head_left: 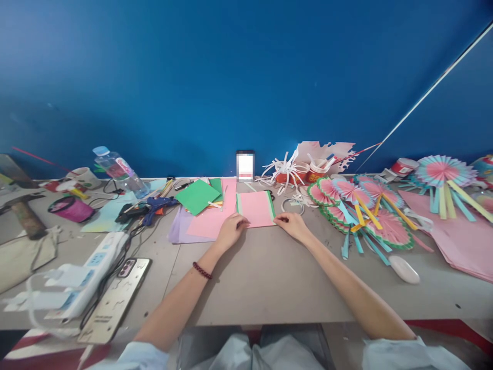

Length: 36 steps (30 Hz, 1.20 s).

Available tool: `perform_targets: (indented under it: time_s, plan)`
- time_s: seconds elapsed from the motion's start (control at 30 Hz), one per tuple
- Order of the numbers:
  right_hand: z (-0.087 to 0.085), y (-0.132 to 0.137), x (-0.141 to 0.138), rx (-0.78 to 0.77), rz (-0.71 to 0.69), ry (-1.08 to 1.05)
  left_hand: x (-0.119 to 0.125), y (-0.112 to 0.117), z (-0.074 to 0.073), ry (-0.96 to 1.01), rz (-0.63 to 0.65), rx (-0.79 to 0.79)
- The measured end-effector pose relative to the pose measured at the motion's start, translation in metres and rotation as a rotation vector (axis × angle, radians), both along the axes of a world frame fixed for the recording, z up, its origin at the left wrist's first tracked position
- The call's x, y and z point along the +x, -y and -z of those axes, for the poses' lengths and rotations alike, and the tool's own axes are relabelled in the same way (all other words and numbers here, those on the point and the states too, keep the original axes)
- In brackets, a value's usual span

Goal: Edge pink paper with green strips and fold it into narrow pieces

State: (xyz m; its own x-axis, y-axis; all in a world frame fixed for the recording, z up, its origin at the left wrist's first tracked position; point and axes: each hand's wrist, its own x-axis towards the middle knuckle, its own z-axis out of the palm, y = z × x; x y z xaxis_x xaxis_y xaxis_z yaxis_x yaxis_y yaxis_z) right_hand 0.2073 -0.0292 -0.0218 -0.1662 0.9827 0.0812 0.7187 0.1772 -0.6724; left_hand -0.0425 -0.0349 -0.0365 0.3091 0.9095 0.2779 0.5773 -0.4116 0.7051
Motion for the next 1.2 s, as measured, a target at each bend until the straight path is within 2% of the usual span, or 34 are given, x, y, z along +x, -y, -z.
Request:
perform_targets:
  time_s: [0.2, 0.5, 0.83, 1.03, 1.2]
  plan:
    - [0.001, 0.000, -0.001, 0.029, -0.013, 0.003, 0.000, -0.001, 0.004, 0.002, -0.001, -0.008]
    - [0.012, 0.000, -0.002, 0.126, -0.058, -0.003, 0.000, -0.001, 0.002, 0.013, 0.001, -0.022]
    - [0.031, 0.001, -0.004, 0.284, -0.123, 0.004, -0.002, 0.000, -0.001, 0.005, 0.001, -0.009]
    - [0.034, 0.001, -0.004, 0.277, -0.117, 0.005, -0.011, -0.002, -0.002, 0.045, 0.085, -0.023]
    - [0.031, 0.002, -0.004, 0.263, -0.106, 0.012, -0.013, -0.005, -0.002, 0.063, 0.080, -0.059]
